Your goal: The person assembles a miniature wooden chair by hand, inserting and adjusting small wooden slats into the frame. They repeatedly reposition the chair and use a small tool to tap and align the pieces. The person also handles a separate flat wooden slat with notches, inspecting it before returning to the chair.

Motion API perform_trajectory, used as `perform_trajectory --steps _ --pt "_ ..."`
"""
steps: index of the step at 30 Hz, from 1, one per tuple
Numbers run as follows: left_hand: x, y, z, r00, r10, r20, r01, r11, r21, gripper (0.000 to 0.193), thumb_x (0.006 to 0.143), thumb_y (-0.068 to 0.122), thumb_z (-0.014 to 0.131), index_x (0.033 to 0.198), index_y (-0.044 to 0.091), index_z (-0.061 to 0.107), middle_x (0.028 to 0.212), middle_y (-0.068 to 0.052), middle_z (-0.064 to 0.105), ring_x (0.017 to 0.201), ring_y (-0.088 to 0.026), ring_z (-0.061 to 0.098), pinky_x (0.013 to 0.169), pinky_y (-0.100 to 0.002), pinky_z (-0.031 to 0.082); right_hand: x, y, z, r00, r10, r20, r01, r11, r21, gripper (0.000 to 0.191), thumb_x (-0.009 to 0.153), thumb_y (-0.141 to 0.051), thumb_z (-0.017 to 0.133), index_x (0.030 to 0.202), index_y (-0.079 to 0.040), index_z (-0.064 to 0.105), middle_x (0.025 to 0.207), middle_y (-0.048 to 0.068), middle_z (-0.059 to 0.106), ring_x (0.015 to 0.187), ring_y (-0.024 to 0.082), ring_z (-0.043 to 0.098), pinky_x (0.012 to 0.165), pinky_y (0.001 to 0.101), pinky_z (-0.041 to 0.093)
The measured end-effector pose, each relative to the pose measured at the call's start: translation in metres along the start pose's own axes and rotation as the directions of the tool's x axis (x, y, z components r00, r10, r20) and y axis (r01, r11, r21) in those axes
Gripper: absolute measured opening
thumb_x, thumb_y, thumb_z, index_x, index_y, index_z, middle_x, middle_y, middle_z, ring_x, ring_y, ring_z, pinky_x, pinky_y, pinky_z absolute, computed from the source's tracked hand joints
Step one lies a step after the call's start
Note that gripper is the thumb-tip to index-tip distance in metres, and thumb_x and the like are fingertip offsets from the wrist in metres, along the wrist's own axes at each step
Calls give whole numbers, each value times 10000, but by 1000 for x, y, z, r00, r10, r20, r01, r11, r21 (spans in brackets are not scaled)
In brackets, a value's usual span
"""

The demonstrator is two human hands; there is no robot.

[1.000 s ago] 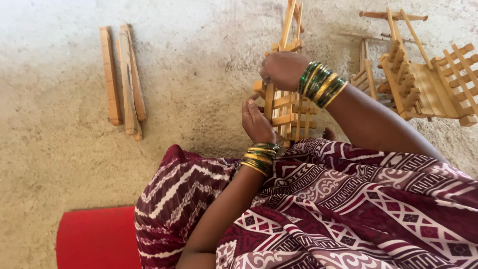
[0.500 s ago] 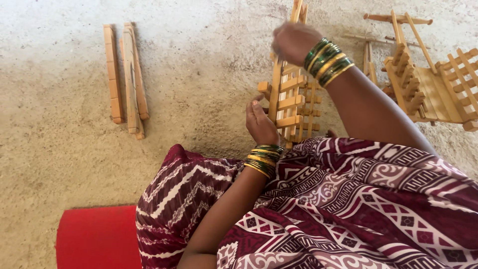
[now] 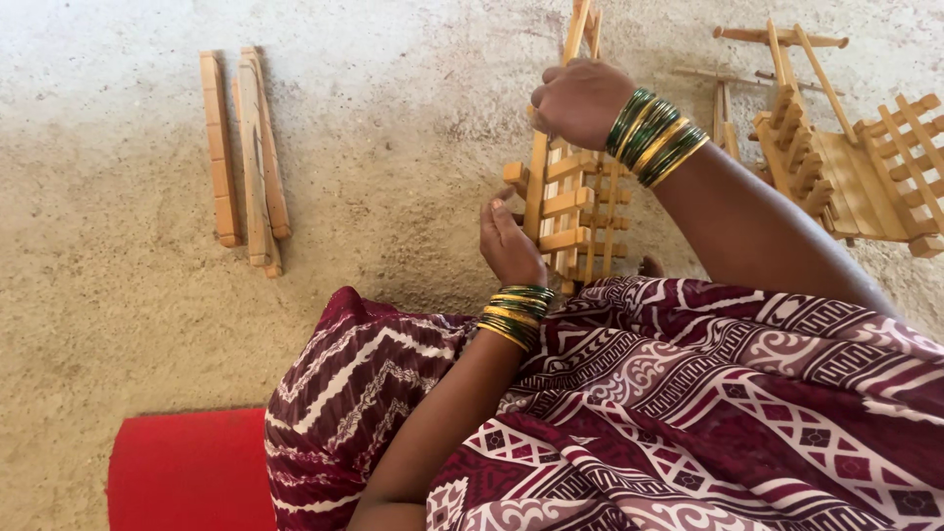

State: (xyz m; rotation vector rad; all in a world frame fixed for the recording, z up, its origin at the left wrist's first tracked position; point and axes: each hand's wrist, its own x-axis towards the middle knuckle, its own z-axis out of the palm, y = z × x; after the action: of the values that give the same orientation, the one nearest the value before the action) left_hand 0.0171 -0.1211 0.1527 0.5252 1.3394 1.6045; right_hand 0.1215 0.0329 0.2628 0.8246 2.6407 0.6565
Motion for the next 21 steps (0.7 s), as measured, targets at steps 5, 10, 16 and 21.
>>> perform_trajectory --steps 5,10,16,21 --pt "0 -2 0 1000 12 -7 -12 1000 -1 392 1050 244 383 1148 -3 672 1084 -152 701 986 -226 635 925 -357 500 -8 6 2 998 35 56 -54 924 379 265 998 -232 592 829 -205 793 896 -39 753 943 143 673 831 345 582" --pt "0 -2 1 1000 -26 2 26 999 -22 388 1051 243 382 1158 2 667 1076 -158 689 984 -230 623 920 -363 502 -6 7 7 995 54 79 -77 943 325 254 997 -261 617 810 -177 768 878 -4 727 920 139 667 799 339 590" --pt "0 0 1 1000 12 -6 -12 1000 4 383 1049 232 378 1158 0 662 1128 -163 697 1043 -244 638 963 -364 488 -6 0 7 983 158 94 -176 953 245 246 1002 -257 618 830 -130 739 792 34 681 844 162 645 797 318 590" --pt "1 2 -1 999 -36 2 36 999 -6 385 1040 239 371 1159 19 664 1130 -129 694 1039 -217 651 951 -350 502 -13 -10 5 999 -3 -50 13 978 207 231 976 -207 628 786 -167 754 850 -10 666 882 143 637 852 314 583"
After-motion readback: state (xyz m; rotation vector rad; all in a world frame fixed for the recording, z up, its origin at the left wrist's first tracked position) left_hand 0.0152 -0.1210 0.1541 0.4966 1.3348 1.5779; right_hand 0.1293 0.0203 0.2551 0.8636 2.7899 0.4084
